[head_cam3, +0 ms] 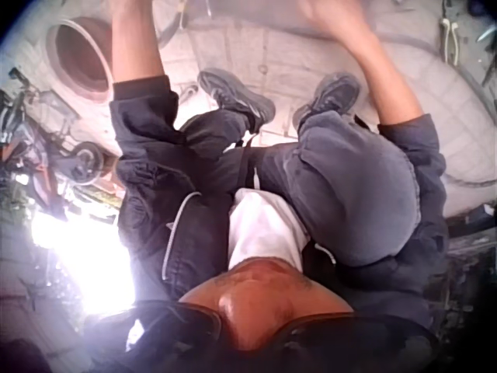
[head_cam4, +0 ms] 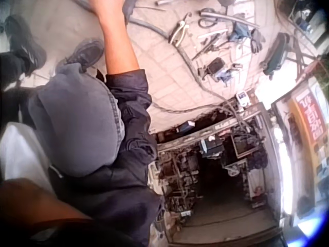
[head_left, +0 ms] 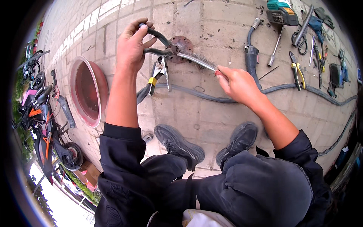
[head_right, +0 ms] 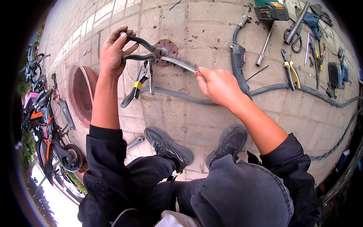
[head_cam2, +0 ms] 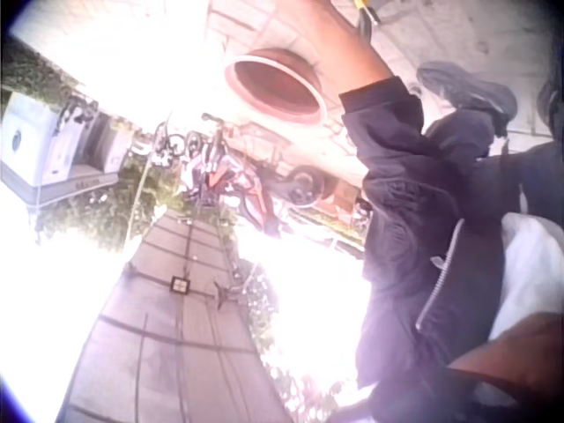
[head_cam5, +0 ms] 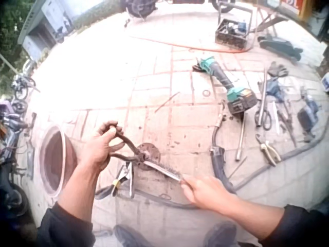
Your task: The person sits on a tiled floor and uses pliers to hold a circular metal part while welding it with a handheld welding tool. They then use a wire brush to clean the welded area and continue welding.
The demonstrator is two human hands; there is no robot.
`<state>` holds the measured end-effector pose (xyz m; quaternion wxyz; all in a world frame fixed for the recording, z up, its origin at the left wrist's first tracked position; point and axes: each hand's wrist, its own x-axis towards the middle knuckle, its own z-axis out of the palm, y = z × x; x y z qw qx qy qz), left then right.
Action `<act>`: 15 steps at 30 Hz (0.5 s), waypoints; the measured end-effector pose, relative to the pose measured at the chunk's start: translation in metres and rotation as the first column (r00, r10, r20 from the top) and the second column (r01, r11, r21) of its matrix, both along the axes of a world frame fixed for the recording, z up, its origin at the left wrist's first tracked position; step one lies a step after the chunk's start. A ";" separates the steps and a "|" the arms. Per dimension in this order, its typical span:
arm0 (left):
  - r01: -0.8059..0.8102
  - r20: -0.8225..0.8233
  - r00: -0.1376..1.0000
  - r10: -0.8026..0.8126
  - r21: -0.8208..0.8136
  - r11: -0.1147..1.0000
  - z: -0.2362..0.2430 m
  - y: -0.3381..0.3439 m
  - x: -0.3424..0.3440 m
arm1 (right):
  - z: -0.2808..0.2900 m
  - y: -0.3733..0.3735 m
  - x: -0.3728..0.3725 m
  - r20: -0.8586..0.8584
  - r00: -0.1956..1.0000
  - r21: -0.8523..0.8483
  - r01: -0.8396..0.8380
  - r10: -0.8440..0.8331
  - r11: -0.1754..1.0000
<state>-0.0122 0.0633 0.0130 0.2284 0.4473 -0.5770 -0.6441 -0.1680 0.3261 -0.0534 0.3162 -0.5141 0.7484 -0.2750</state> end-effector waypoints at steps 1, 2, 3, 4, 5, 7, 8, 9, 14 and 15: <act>-0.133 0.007 0.991 0.134 -0.018 0.991 -0.005 0.007 -0.003 | 0.000 -0.001 0.000 -0.002 1.000 0.010 0.005 -0.005 1.000; -0.263 0.008 0.965 0.263 -0.033 0.964 -0.006 0.016 -0.010 | 0.001 -0.001 -0.001 -0.008 1.000 0.022 0.012 -0.011 1.000; -0.336 0.001 0.942 0.337 -0.043 0.941 -0.003 0.027 -0.018 | 0.001 0.000 -0.002 0.001 1.000 0.023 0.008 -0.009 1.000; -0.346 -0.013 0.938 0.346 -0.050 0.937 -0.004 0.031 -0.019 | 0.002 0.001 -0.004 0.010 1.000 0.025 0.005 -0.006 1.000; -0.360 -0.025 0.933 0.359 -0.058 0.931 -0.004 0.034 -0.018 | 0.003 0.002 -0.005 0.021 1.000 0.026 -0.001 0.001 1.000; -0.337 -0.124 0.937 0.328 -0.059 0.940 -0.013 0.036 -0.016 | 0.005 0.008 -0.008 0.018 1.000 0.033 -0.015 0.014 0.999; -0.294 -0.173 0.944 0.281 -0.053 0.954 -0.017 0.033 -0.011 | 0.007 0.009 -0.008 0.020 1.000 0.030 -0.023 0.023 0.999; -0.249 -0.222 0.947 0.233 -0.047 0.967 -0.021 0.031 -0.006 | 0.007 0.009 -0.006 0.012 0.999 -0.025 -0.044 0.044 0.999; -0.537 -0.291 0.820 0.493 -0.093 0.839 -0.033 0.024 -0.021 | 0.017 -0.013 0.016 -0.067 0.993 -0.055 -0.100 0.096 0.993; -0.604 -0.250 0.787 0.565 -0.118 0.788 -0.032 0.020 -0.026 | 0.018 -0.019 0.016 -0.046 0.996 -0.043 -0.073 0.071 0.996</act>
